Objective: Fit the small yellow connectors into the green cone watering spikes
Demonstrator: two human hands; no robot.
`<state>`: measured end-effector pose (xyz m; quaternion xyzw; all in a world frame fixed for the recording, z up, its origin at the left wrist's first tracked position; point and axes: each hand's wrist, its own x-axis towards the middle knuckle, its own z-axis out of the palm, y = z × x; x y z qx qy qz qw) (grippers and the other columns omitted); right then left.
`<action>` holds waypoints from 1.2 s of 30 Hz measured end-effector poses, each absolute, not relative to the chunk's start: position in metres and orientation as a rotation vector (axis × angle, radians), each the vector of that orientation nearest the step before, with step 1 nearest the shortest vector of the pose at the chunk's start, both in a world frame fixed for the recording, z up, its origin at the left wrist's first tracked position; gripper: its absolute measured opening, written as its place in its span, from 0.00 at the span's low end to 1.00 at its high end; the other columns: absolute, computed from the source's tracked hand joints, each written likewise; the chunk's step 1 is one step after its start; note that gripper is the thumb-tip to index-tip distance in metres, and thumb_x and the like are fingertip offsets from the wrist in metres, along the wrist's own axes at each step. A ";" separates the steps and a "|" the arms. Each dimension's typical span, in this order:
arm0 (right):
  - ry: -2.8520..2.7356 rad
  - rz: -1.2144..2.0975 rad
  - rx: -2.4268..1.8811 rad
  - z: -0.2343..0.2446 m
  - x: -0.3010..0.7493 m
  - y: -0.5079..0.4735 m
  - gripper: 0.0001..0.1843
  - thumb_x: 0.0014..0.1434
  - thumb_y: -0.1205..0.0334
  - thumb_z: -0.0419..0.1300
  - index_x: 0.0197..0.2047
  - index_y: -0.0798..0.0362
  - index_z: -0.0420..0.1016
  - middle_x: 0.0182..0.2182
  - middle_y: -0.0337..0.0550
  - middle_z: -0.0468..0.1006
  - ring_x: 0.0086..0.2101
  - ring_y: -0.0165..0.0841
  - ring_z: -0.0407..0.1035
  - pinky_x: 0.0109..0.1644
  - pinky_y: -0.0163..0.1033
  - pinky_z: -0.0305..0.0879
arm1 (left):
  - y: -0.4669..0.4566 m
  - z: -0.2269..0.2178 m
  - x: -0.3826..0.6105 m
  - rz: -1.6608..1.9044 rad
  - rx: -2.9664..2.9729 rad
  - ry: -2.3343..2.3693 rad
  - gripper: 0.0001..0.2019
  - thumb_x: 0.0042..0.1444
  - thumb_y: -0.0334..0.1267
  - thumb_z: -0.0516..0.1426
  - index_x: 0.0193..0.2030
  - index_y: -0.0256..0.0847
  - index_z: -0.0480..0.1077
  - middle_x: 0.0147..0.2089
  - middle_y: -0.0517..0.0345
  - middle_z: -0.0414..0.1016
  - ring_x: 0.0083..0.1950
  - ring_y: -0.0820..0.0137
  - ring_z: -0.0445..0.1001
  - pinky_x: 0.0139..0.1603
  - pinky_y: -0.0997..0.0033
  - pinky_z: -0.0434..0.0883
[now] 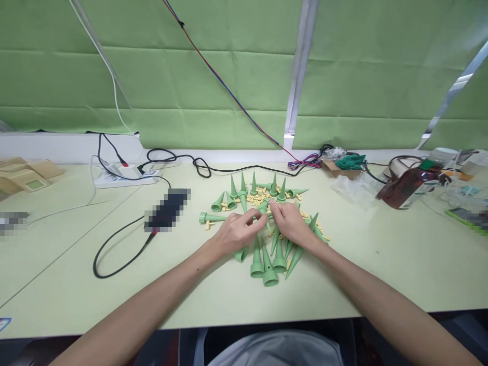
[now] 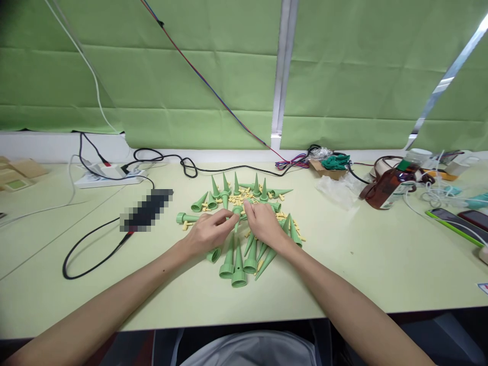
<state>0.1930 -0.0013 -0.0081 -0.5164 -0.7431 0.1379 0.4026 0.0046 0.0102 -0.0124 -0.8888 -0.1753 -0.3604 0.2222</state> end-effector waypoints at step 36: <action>-2.090 0.206 -1.212 -0.005 0.193 -0.010 0.21 0.71 0.54 0.44 0.26 0.51 0.58 0.21 0.36 0.66 0.23 0.29 0.59 0.30 0.36 0.50 | 0.006 -0.002 0.016 -1.799 -3.055 -1.443 0.11 0.65 0.44 0.52 0.38 0.39 0.66 0.23 0.63 0.69 0.23 0.73 0.69 0.25 0.75 0.65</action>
